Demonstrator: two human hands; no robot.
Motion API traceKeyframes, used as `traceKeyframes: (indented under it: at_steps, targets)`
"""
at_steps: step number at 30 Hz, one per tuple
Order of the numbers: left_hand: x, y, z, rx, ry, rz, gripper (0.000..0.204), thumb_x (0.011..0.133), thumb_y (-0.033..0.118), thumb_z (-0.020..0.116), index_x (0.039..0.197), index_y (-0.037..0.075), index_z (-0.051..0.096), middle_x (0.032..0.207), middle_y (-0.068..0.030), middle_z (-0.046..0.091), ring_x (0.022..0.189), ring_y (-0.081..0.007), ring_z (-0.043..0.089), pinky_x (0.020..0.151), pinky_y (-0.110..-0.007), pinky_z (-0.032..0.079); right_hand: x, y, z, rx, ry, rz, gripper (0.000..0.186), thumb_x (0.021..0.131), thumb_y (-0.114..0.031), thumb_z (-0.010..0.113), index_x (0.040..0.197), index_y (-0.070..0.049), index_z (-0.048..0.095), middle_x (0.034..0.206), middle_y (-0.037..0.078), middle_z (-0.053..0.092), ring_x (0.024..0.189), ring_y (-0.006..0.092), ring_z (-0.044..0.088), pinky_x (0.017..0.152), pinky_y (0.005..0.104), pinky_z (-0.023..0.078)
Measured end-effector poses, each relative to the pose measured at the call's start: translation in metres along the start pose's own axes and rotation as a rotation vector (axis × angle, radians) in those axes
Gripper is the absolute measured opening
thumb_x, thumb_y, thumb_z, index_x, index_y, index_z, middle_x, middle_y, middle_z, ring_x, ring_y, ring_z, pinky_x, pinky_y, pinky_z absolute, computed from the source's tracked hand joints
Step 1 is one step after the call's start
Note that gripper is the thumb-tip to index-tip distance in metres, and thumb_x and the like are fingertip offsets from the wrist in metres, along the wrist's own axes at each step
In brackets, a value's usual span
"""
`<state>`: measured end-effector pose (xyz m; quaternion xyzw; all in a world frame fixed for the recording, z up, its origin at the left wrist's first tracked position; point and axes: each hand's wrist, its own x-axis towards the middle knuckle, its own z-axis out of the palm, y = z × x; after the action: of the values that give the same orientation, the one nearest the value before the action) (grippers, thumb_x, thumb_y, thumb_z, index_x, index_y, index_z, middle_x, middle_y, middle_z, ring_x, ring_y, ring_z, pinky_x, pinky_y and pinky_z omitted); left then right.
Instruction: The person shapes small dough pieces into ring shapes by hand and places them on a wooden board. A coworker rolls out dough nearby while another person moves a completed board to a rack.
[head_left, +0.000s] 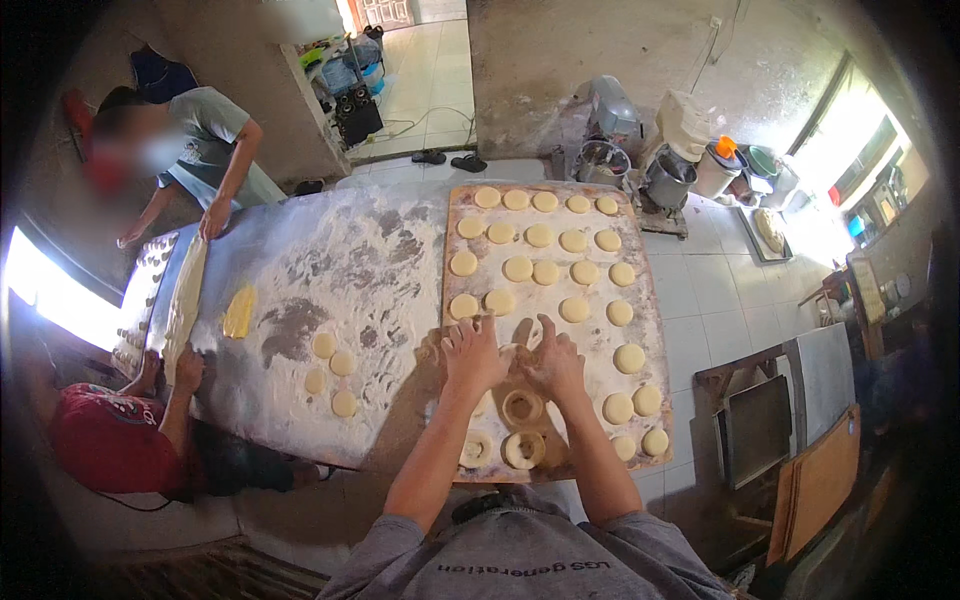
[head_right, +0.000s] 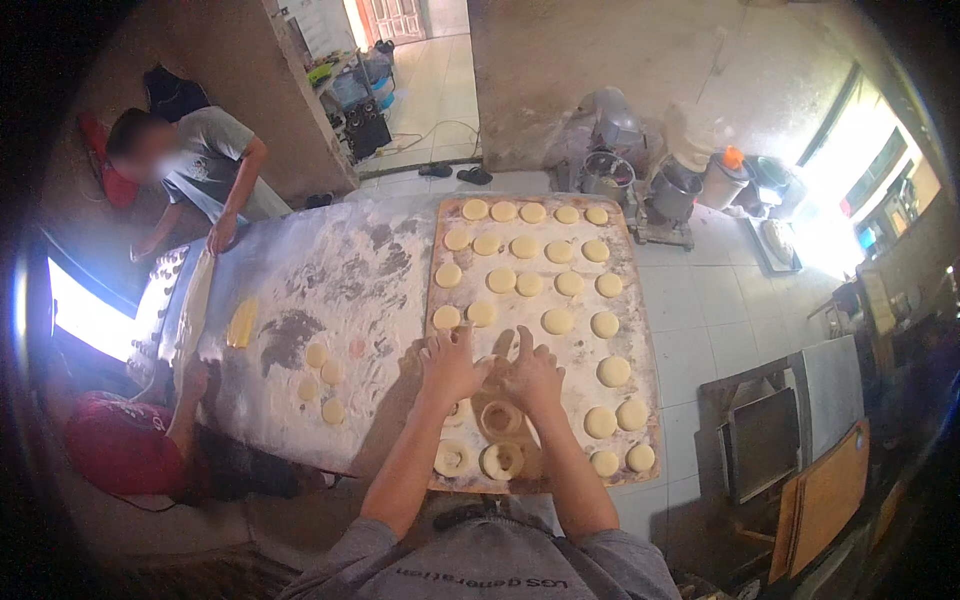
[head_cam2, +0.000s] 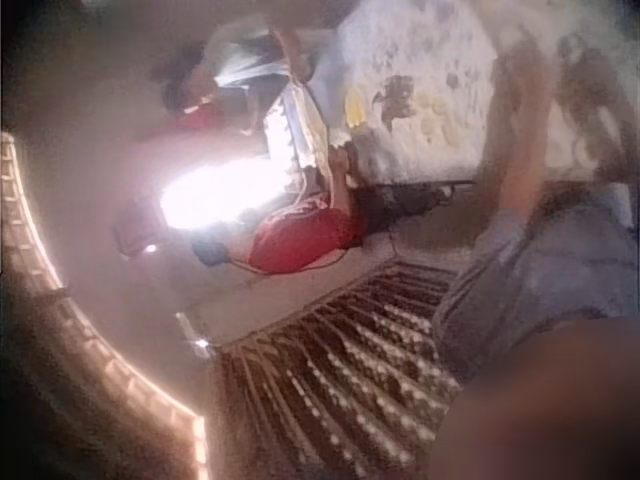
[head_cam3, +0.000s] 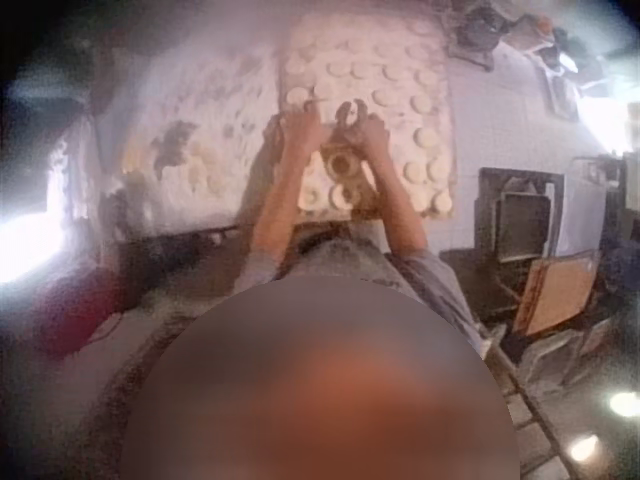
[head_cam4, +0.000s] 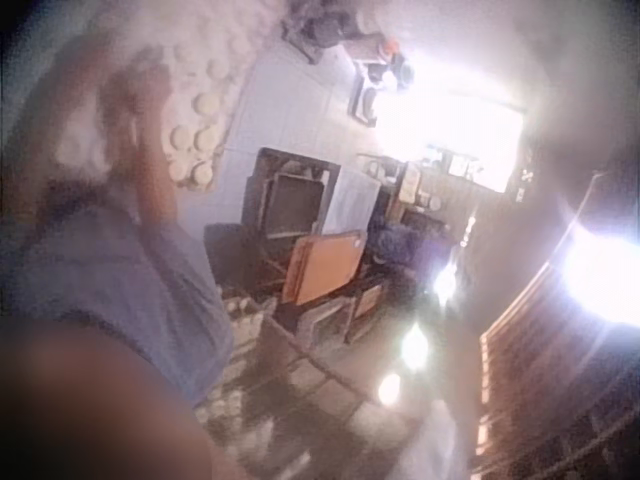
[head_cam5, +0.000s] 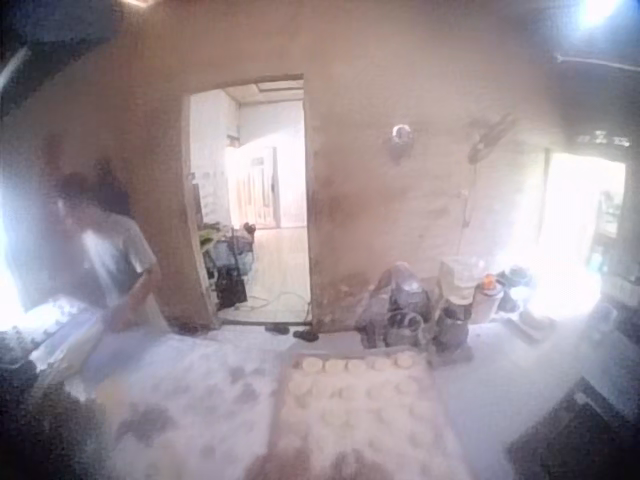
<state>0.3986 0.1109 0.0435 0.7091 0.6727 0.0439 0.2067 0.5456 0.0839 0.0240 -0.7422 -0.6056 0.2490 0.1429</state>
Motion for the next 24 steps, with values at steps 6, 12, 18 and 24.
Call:
traceKeyframes:
  at_steps: [6,12,18,24]
  targets:
    - [0.001,0.007,-0.003,0.095,-0.047,0.088,0.078,0.081,0.03,0.069,0.146,0.008,0.031,0.136,-0.0254,0.041,0.13,-0.0409,0.038,0.104,-0.059,0.031,-0.012,-0.008,-0.013,-0.059,-0.026,-0.005,0.086,0.079,-0.04,0.068,0.148,-0.015,0.023,0.113,0.023,0.056,0.107,0.0404,0.056,0.084,0.0553,0.045]
    - [-0.023,0.044,0.012,0.016,0.003,0.4,0.049,0.089,0.025,0.057,0.133,0.004,0.049,0.118,-0.025,0.055,0.106,-0.0409,0.055,0.089,-0.051,0.045,-0.104,0.079,-0.058,0.255,0.304,0.207,0.036,0.086,-0.03,0.061,0.11,-0.003,0.065,0.107,0.02,0.062,0.096,0.0383,0.058,0.086,0.0479,0.046]
    - [-0.067,0.12,0.065,-0.083,-0.017,0.893,0.035,0.091,0.03,0.054,0.104,-0.002,0.058,0.095,-0.0199,0.061,0.085,-0.0358,0.064,0.072,-0.045,0.052,-0.116,0.161,-0.074,-0.073,0.436,0.356,0.035,0.084,-0.026,0.065,0.103,0.003,0.064,0.097,0.023,0.065,0.09,0.0379,0.06,0.08,0.045,0.048]
    - [-0.077,0.083,0.028,-0.491,-0.294,0.723,0.034,0.085,0.014,0.055,0.116,0.003,0.053,0.114,-0.0161,0.057,0.102,-0.0365,0.058,0.087,-0.046,0.049,-0.078,0.102,-0.086,0.1,0.274,0.301,0.026,0.078,-0.016,0.068,0.093,0.001,0.056,0.08,0.019,0.062,0.072,0.0338,0.059,0.068,0.0416,0.047]
